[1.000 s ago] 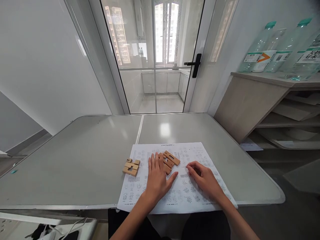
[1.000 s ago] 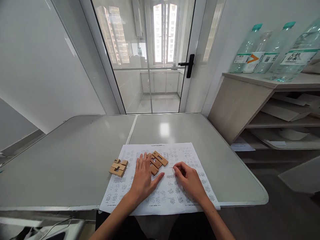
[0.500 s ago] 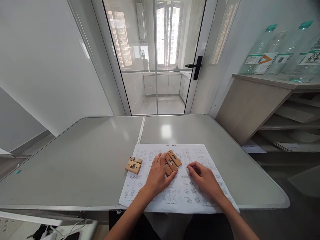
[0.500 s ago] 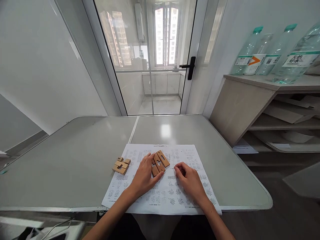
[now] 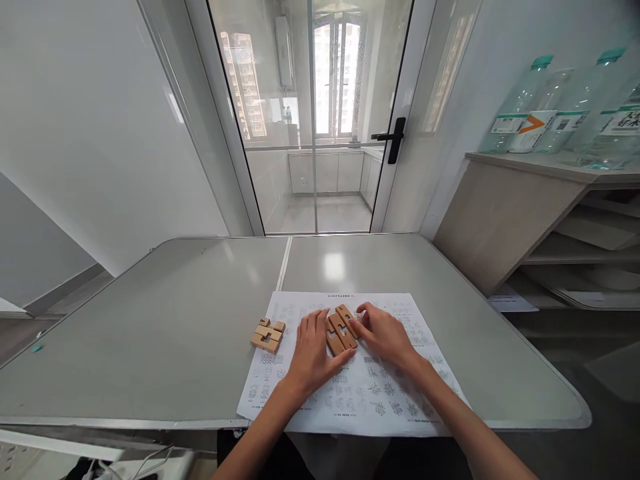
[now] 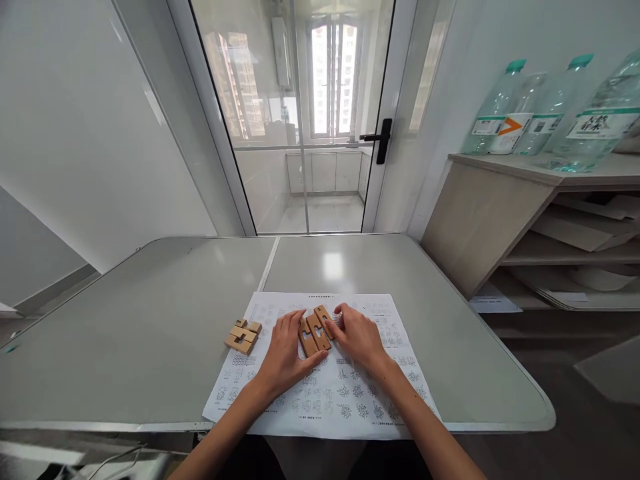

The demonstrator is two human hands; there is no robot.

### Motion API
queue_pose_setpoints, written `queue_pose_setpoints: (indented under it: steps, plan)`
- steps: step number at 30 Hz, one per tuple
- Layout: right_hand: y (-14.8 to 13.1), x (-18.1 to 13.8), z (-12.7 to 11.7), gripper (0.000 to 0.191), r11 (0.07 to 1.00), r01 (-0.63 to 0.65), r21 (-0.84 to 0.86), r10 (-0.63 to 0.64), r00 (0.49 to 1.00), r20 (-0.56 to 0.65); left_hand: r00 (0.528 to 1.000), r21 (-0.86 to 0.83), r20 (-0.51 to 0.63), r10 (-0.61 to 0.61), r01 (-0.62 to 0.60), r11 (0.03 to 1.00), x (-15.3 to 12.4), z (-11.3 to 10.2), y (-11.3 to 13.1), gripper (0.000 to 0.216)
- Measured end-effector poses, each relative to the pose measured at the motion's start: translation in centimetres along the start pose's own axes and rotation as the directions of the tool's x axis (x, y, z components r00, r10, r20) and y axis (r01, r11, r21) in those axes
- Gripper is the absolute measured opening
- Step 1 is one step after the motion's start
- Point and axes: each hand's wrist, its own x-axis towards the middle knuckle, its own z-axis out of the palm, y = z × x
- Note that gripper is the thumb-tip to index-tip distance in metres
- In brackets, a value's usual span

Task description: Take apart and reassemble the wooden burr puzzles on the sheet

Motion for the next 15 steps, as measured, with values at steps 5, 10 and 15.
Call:
queue_pose_setpoints:
  steps: [5,10,15]
  plan:
    - [-0.4,0.9,0.4,0.030,0.996,0.036,-0.083,-0.039,0.999,-0.031,0.999,-0.026,0.035,-0.015,0.016,1.000,0.2,-0.9,-1.4,0.084]
    - [0.2,0.7,1.2,0.026,0.992,0.078,-0.101,-0.088,0.991,-0.097,0.992,-0.122,0.111,0.066,-0.053,0.991,0.1,-2.2,-2.4,0.085]
    - [0.7,0.5,1.8,0.025,0.995,0.079,-0.060,-0.086,0.987,-0.138,0.989,-0.084,0.069,0.130,-0.125,0.989,0.0,-2.2,-2.4,0.073]
